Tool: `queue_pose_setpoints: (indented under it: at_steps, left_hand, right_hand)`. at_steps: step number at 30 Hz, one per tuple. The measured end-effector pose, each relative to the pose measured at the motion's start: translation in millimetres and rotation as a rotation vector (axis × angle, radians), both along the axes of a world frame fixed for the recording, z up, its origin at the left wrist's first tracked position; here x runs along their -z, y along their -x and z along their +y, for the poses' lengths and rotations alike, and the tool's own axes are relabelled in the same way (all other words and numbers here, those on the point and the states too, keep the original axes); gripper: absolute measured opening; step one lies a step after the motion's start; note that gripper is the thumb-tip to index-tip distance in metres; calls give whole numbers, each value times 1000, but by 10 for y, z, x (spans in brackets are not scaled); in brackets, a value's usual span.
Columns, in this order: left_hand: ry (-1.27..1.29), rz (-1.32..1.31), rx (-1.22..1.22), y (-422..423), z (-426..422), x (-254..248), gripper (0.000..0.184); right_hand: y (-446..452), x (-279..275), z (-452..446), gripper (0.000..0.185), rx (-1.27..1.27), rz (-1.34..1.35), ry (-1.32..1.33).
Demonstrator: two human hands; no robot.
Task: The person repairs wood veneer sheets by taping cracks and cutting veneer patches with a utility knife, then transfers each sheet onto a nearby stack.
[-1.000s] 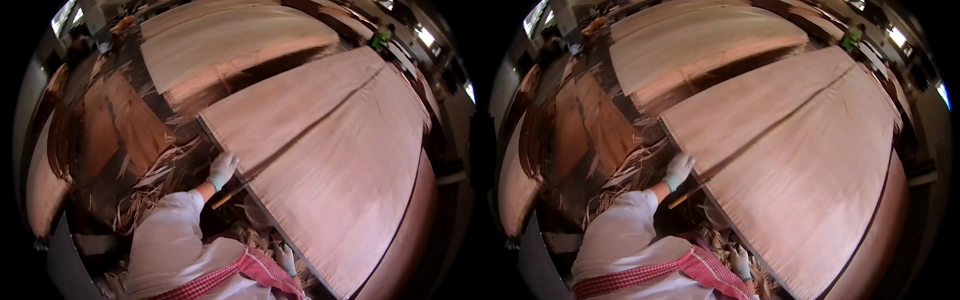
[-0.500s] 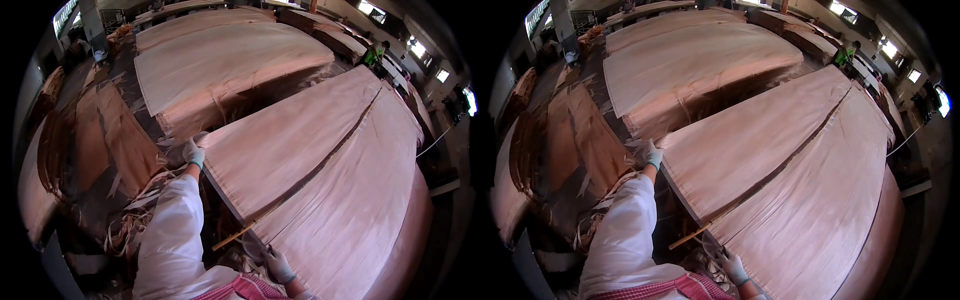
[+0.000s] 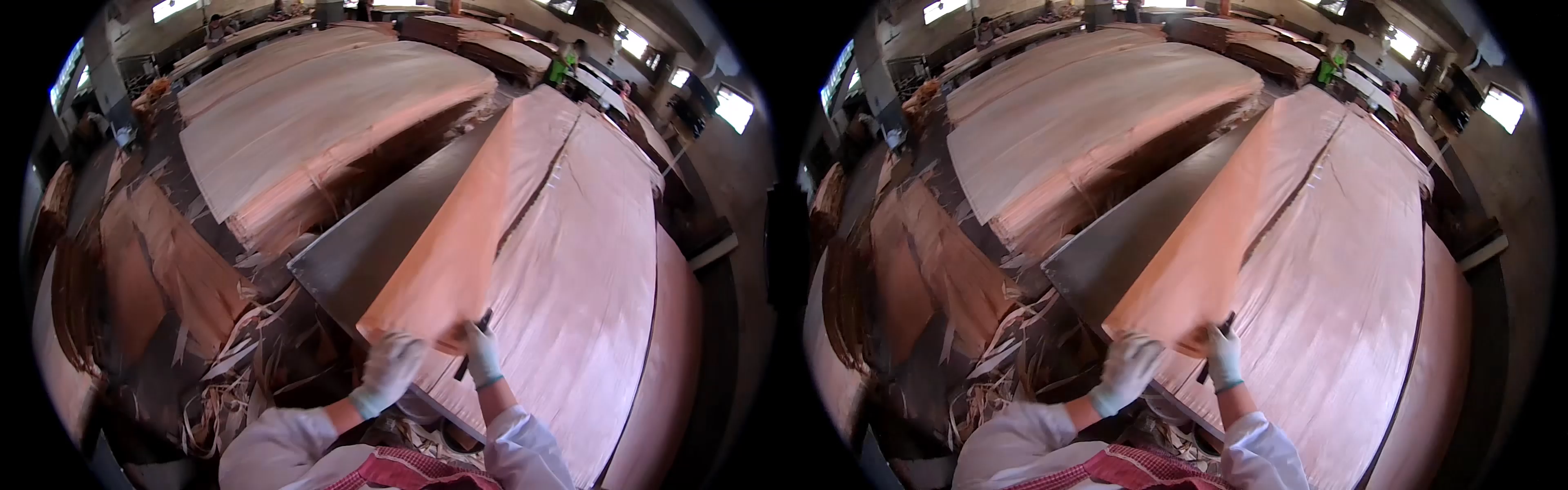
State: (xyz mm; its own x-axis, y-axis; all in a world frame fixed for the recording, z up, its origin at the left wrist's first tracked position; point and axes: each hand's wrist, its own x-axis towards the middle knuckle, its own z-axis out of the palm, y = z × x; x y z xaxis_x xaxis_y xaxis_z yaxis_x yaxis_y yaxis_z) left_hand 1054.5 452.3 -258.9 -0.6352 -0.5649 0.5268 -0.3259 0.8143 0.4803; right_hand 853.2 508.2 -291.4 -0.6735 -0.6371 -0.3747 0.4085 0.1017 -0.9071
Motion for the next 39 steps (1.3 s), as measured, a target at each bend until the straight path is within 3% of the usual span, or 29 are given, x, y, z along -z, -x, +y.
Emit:
queue_pose_setpoints:
  at_steps: [1, 3, 5, 7, 8, 9, 11, 13, 14, 15, 16, 18, 21, 23, 24, 25, 26, 27, 29, 32, 33, 35, 37, 38, 39]
  left_hand:
    - [-28, -100, -105, -198, 67, -22, 43]
    - [-275, -196, -178, -592, 137, 530, 47]
    - [-1080, -235, 108, -989, 258, 1467, 45]
    - [-1808, -464, 119, -898, 370, 1105, 38]
    - [-1907, -440, 156, -803, 424, 879, 29]
    - [-2056, -220, 291, -731, 458, 870, 23]
    - [-2031, -8, 295, -577, 444, 809, 20]
    - [-1895, -45, 205, -410, 313, 802, 20]
    - [-1791, -75, 128, -345, 243, 796, 21]
    - [-1684, -122, 59, -293, 166, 753, 20]
    - [-1578, -115, 51, -280, 101, 794, 21]
    - [-1385, -123, 19, -245, 42, 746, 23]
    - [-1170, -206, -44, -178, 250, 520, 30]
    - [-1070, -280, -81, -45, 680, 304, 31]
    - [-947, -329, -26, -20, 866, 555, 33]
    - [-770, -300, 44, 29, 1108, 856, 35]
    - [-770, -347, 49, 188, 1502, 645, 34]
    - [-615, -446, 91, 340, 1860, 468, 32]
    - [-595, -359, 162, 578, 2594, 654, 32]
    - [-677, -306, 324, 892, 3570, 685, 35]
    - [-681, -342, 358, 1004, 3827, 603, 41]
    - [-877, -369, 620, 1283, 4340, 468, 43]
    - [-1195, -437, 922, 1559, 4706, 192, 40]
    - [-1313, -421, 1081, 1685, 4891, 61, 39]
    - [-1625, -287, 1056, 1705, 4985, 276, 38]
  right_hand:
    - [232, 375, 252, 12, 54, -123, -7]
    - [539, 648, 797, 9, 154, 65, -160]
    - [895, 1054, 1366, 7, 318, 60, -210]
    - [1077, 1161, 1826, 9, 321, 187, -404]
    - [1099, 1202, 1979, 9, 343, 186, -381]
    - [1086, 1212, 2087, 9, 369, 186, -359]
    - [1020, 1308, 2214, 8, 319, 181, -358]
    - [872, 1288, 2207, 9, 334, 88, -347]
    - [803, 1286, 2164, 13, 226, 162, -435]
    - [709, 1248, 2016, 19, 214, 16, -363]
    - [603, 1168, 1996, 27, 113, 179, -339]
    - [495, 599, 1830, 40, -262, 212, -555]
    - [545, 130, 1771, 45, -600, 412, -697]
    - [526, -116, 1816, 45, -396, 480, -635]
    - [496, -168, 1865, 45, -291, 512, -610]
    - [448, -141, 1927, 48, -176, 435, -438]
    - [426, 166, 1975, 50, -76, 300, -228]
    - [361, 207, 2046, 40, -13, 195, -44]
    - [308, 158, 2386, 33, 74, 501, -312]
    - [432, 446, 3049, 30, 540, 650, -398]
    - [537, 496, 3372, 30, 557, 590, -354]
    - [918, 397, 4034, 30, 598, 464, -246]
    - [1204, -83, 4784, 31, 631, 314, -21]
    - [1357, -398, 5235, 30, 596, 296, -52]
    - [1537, -638, 5672, 30, 560, 279, -79]
